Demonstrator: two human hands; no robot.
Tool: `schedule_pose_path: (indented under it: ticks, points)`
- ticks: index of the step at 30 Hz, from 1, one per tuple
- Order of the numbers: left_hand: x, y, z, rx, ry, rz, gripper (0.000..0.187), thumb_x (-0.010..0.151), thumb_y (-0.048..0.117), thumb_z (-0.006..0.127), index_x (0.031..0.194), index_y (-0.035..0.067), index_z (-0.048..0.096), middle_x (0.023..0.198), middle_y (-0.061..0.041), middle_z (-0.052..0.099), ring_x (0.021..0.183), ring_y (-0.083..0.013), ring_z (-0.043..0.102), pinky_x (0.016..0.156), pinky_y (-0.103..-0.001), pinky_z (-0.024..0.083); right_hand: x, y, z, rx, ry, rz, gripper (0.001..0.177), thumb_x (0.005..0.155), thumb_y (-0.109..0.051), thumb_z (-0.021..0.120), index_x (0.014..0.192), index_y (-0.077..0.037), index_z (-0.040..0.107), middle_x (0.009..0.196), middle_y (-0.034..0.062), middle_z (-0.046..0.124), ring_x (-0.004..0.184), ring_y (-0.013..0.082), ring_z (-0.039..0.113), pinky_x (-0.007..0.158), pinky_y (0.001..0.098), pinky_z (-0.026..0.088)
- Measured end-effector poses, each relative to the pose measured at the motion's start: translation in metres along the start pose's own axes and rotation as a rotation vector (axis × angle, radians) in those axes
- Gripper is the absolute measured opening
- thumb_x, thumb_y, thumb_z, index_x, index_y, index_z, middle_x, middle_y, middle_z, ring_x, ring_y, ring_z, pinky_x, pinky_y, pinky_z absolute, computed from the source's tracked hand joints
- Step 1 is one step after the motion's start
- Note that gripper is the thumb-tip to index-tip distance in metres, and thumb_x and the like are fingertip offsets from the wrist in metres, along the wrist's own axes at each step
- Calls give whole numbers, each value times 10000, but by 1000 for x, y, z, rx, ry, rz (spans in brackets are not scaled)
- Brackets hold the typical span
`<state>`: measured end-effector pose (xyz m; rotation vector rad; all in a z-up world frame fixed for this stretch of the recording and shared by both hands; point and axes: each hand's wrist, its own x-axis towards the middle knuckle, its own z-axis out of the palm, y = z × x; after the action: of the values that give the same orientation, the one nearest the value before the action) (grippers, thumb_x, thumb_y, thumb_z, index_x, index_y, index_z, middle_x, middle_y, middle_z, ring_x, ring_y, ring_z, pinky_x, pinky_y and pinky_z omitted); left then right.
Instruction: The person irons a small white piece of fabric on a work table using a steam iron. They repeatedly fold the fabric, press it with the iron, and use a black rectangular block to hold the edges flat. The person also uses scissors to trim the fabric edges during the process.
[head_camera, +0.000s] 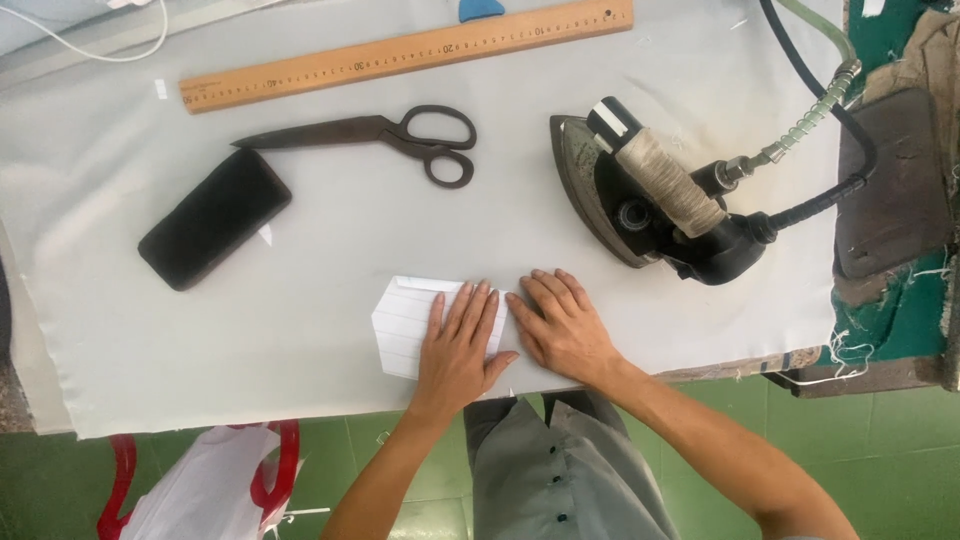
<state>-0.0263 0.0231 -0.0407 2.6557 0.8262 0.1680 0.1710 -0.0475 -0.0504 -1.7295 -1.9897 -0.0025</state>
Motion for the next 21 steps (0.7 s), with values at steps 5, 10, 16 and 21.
schedule_pose_path:
  ticks: [5, 10, 16, 21]
  points:
    - [3, 2, 1, -13, 36, 3, 783, 971, 629, 489, 1539, 92, 436, 1597, -181, 406, 1502, -362, 340, 1230, -606, 147, 2, -1, 0, -2, 6, 13, 366, 894, -218, 668, 1248, -129, 692, 1275, 156, 619, 1265, 333, 575, 1104, 519, 428]
    - [3, 1, 3, -11, 57, 11, 770, 963, 620, 506, 1531, 102, 451, 1587, -184, 423, 1495, -370, 356, 1222, -613, 167, 2, -1, -2, 1, 9, 25, 341, 897, -217, 674, 1222, -119, 704, 1268, 153, 628, 1255, 327, 583, 1096, 512, 438]
    - [-2, 1, 10, 0, 23, -2, 760, 977, 622, 473, 1557, 136, 407, 1628, -159, 357, 1529, -351, 287, 1234, -598, 115, 71, 50, -89, -65, 270, -65, 228, 885, -112, 727, 1112, -111, 746, 1167, 189, 692, 1082, 385, 671, 927, 542, 545]
    - [-1, 2, 9, 24, 58, 0, 760, 967, 625, 486, 1551, 143, 421, 1630, -148, 362, 1528, -341, 295, 1238, -590, 128, 139, 96, -123, -248, -464, 654, 664, 926, -387, 736, 1405, 37, 558, 1066, 236, 683, 891, 473, 726, 697, 564, 594]
